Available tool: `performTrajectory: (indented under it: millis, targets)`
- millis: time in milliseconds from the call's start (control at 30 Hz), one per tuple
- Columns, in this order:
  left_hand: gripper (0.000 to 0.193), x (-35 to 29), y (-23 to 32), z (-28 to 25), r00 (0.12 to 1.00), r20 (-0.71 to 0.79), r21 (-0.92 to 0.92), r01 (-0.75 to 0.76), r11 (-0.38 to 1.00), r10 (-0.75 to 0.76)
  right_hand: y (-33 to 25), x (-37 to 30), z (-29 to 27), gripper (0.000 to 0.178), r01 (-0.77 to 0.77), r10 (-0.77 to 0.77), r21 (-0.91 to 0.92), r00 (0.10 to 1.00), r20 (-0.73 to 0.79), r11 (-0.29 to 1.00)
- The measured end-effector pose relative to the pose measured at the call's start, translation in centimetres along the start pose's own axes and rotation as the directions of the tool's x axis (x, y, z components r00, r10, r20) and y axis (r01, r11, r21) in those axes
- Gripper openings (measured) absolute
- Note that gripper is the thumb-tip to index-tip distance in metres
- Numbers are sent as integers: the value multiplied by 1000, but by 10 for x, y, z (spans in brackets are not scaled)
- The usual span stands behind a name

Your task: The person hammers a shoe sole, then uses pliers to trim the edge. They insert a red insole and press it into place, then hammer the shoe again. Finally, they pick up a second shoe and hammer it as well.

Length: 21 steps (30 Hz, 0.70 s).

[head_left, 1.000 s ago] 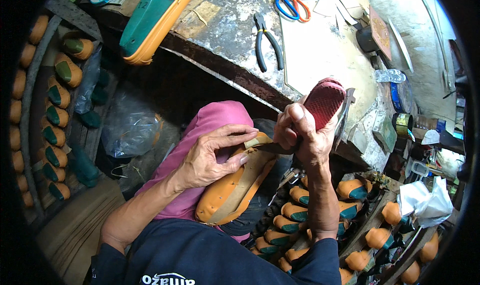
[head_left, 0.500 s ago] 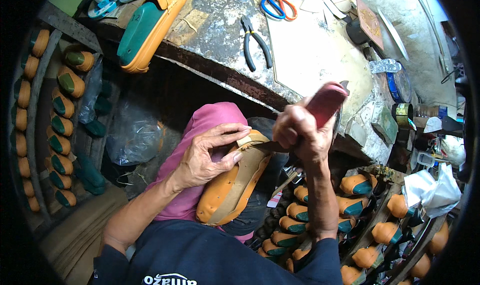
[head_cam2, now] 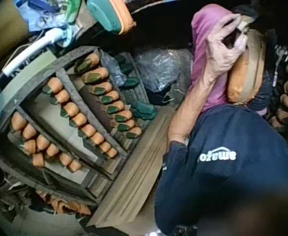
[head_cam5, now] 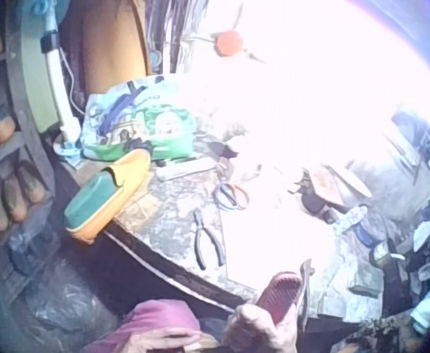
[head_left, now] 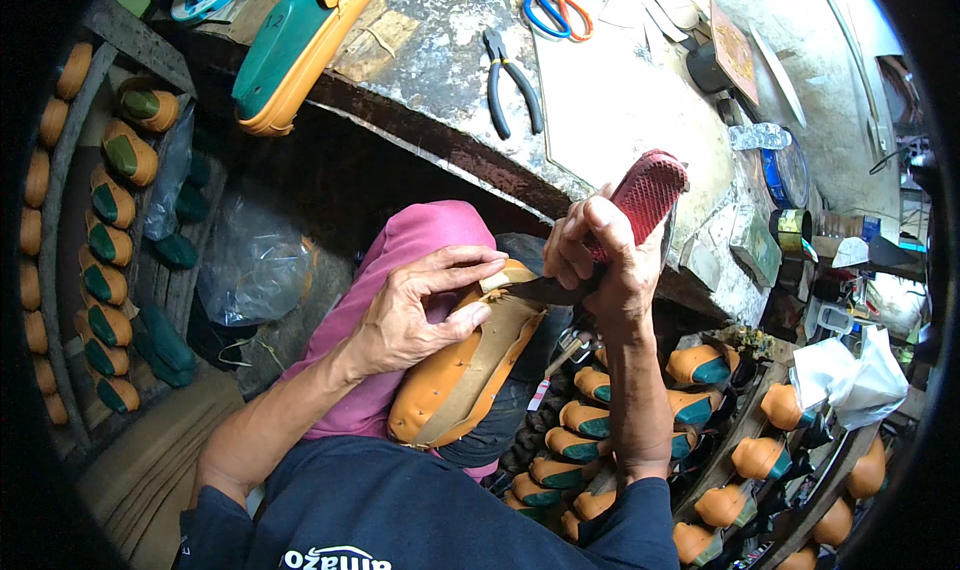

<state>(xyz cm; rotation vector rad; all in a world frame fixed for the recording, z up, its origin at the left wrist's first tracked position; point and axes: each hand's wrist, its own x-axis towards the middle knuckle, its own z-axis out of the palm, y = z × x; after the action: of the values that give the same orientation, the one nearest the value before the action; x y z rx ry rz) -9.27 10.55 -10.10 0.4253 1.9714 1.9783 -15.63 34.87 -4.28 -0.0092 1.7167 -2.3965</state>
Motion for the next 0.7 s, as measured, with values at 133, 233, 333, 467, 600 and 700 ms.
performTrajectory:
  millis: [133, 233, 333, 467, 600, 700]
  targets:
    - [53, -1, -2, -2, 1000, 3, -8, -3, 1000, 3, -1, 4, 5, 28, -36, 37, -19, 999, 18, 999]
    - [53, -1, -3, -4, 1000, 7, -13, 5, 1000, -5, -1, 7, 8, 29, -80, 81, -34, 996, 45, 996]
    - [53, 0, -4, -5, 1000, 5, -24, -4, 1000, 4, -3, 11, 11, 26, -141, 141, 0, 988, 63, 990]
    - [53, 1, -5, -5, 1000, 6, -24, -1, 1000, 1, -5, 14, 12, 22, -188, 188, -9, 976, 106, 982]
    - [51, 1, -7, -6, 1000, 0, 8, -13, 1000, 13, -4, 12, 9, 11, -101, 132, -183, 978, 164, 978]
    - [49, 1, -10, -7, 1000, -14, 25, -20, 999, 20, 3, 15, 11, 11, 112, -47, -261, 969, 243, 959]
